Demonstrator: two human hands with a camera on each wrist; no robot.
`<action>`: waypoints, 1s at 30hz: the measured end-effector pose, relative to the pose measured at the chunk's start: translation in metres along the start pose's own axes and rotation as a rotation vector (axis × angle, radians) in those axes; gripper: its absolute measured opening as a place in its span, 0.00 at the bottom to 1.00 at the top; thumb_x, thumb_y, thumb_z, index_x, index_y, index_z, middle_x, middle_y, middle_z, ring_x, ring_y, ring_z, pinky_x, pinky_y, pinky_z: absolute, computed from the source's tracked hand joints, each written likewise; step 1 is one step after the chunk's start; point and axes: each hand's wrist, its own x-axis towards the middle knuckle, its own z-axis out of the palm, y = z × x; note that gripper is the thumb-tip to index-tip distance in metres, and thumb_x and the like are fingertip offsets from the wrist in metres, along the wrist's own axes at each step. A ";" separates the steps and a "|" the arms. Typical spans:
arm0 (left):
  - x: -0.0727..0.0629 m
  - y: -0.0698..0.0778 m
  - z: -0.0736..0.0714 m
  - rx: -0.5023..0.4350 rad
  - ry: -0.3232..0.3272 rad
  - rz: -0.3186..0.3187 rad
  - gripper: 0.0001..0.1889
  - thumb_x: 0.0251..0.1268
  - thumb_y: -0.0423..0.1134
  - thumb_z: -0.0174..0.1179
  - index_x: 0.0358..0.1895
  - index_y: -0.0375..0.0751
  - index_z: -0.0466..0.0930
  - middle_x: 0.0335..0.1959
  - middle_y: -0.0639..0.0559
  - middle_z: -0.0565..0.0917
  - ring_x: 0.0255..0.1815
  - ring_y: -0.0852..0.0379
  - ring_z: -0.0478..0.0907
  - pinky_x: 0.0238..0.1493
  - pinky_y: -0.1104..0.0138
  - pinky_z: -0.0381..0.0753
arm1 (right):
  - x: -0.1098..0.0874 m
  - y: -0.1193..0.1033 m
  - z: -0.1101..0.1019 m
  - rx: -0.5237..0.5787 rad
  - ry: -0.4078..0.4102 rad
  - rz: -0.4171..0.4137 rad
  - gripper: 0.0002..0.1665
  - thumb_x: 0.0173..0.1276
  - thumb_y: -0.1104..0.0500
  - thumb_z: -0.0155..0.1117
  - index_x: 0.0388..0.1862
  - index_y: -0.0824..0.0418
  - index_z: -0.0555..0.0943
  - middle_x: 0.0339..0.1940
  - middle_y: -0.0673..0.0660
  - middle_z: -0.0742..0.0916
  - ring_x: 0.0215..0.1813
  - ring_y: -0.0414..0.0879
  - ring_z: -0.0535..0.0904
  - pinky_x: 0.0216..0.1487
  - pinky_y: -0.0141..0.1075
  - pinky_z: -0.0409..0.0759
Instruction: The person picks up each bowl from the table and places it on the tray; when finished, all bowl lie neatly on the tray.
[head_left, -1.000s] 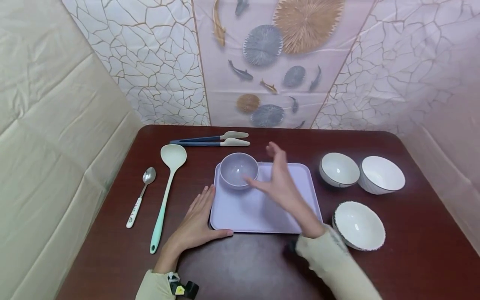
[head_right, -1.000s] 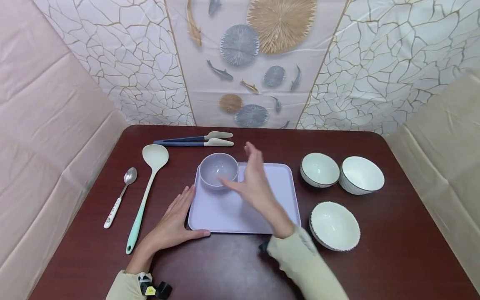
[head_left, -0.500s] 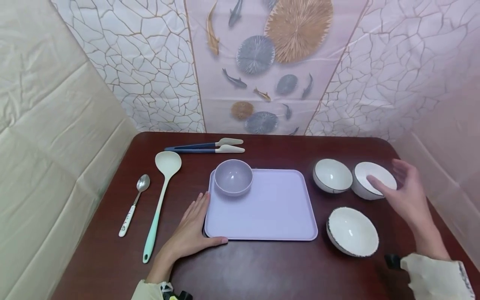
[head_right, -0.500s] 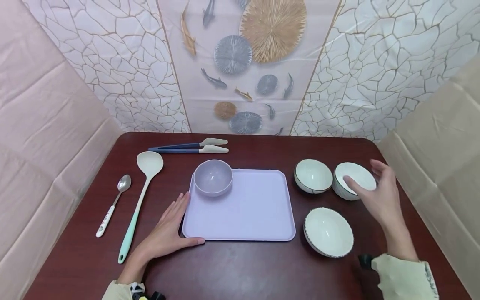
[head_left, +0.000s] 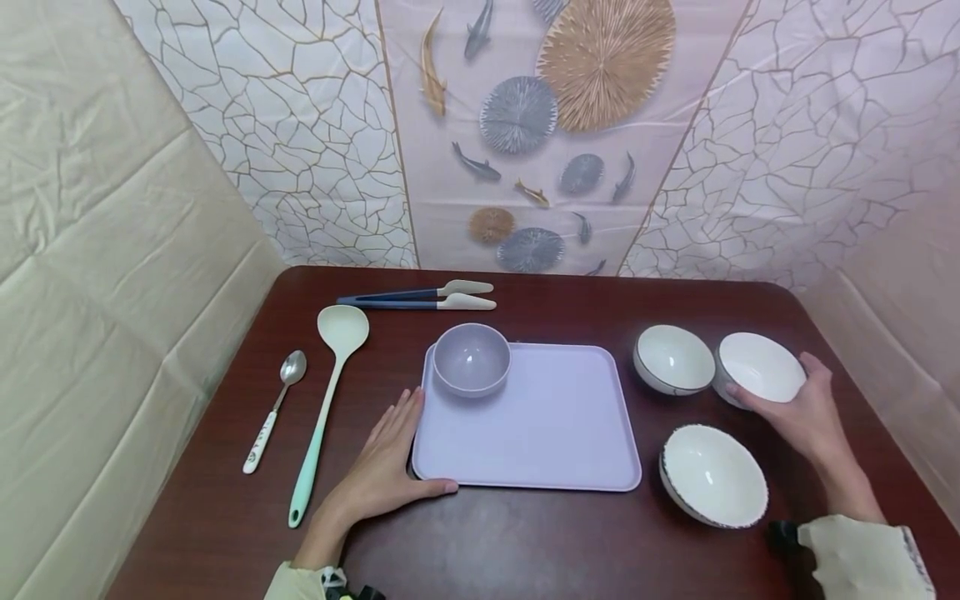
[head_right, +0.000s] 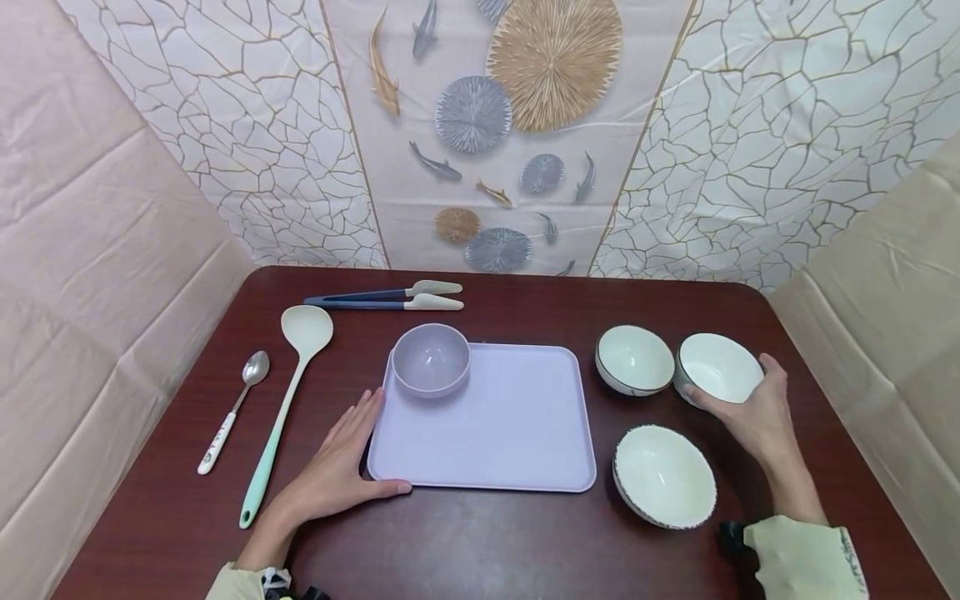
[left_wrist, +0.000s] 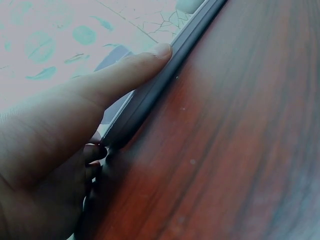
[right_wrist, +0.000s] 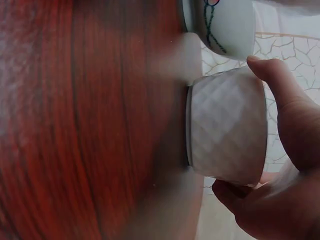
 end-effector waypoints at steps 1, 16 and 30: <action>0.000 0.000 0.000 0.001 0.000 0.005 0.69 0.40 0.77 0.65 0.79 0.40 0.41 0.79 0.46 0.46 0.79 0.51 0.38 0.75 0.53 0.41 | 0.000 0.002 0.000 -0.001 0.000 0.003 0.67 0.58 0.49 0.75 0.76 0.75 0.39 0.71 0.82 0.54 0.65 0.75 0.58 0.65 0.66 0.57; -0.002 0.003 0.002 -0.014 -0.026 0.001 0.69 0.40 0.77 0.65 0.79 0.41 0.40 0.80 0.48 0.46 0.79 0.52 0.37 0.75 0.53 0.40 | -0.004 0.014 -0.001 0.020 -0.023 0.059 0.65 0.56 0.50 0.77 0.76 0.72 0.43 0.71 0.78 0.58 0.63 0.70 0.61 0.63 0.48 0.65; 0.002 0.001 -0.004 -0.010 -0.026 -0.012 0.68 0.42 0.76 0.65 0.79 0.40 0.40 0.80 0.47 0.44 0.79 0.53 0.36 0.76 0.55 0.38 | 0.002 -0.023 -0.024 0.047 0.063 0.079 0.61 0.54 0.49 0.79 0.77 0.63 0.52 0.67 0.65 0.67 0.60 0.56 0.65 0.49 0.29 0.66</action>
